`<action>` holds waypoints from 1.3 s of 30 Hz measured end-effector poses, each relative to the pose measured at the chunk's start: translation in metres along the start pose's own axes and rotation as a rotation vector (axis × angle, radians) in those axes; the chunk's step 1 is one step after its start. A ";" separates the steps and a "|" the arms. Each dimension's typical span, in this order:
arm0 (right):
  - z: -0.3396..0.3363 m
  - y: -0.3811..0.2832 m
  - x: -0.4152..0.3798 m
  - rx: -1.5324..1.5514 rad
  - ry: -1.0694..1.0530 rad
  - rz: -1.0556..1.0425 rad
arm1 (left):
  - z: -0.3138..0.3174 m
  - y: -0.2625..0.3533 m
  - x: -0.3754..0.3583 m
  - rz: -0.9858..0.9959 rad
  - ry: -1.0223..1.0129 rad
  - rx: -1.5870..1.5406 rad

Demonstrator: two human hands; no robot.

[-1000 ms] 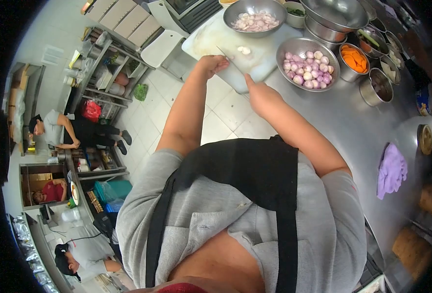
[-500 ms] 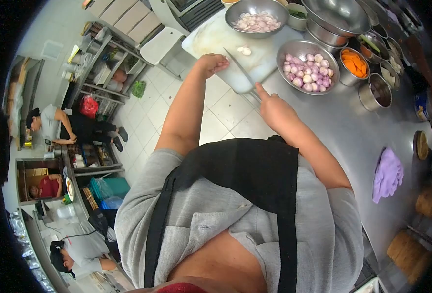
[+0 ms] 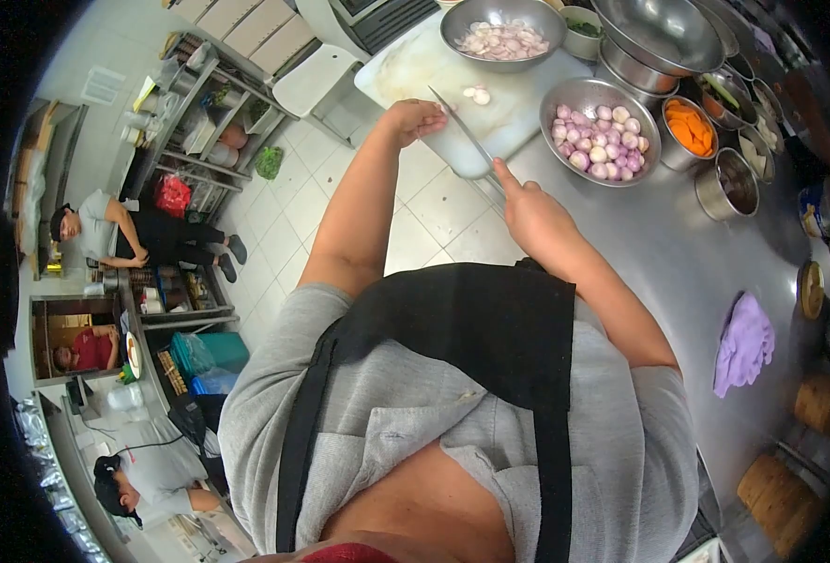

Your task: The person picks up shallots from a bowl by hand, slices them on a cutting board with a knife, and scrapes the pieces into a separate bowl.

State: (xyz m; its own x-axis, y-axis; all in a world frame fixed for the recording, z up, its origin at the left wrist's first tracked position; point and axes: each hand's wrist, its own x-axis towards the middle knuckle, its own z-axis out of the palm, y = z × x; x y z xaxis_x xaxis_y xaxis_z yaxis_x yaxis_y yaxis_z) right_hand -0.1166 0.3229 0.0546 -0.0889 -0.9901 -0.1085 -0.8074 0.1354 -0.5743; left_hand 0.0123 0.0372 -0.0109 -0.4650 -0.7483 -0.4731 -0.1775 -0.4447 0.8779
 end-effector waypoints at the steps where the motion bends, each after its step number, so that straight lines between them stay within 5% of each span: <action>1: 0.000 0.000 0.000 -0.004 0.002 -0.001 | 0.000 0.000 0.000 -0.002 0.000 -0.008; 39: 0.018 0.006 0.030 -0.134 0.019 -0.015 | 0.002 -0.002 0.000 0.011 0.001 0.085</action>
State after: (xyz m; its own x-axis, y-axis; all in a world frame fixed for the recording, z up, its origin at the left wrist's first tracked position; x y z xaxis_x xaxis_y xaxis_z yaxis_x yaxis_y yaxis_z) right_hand -0.1131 0.2951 0.0335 -0.0865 -0.9927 -0.0844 -0.8793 0.1159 -0.4619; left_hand 0.0113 0.0395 -0.0126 -0.4664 -0.7535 -0.4634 -0.2455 -0.3931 0.8861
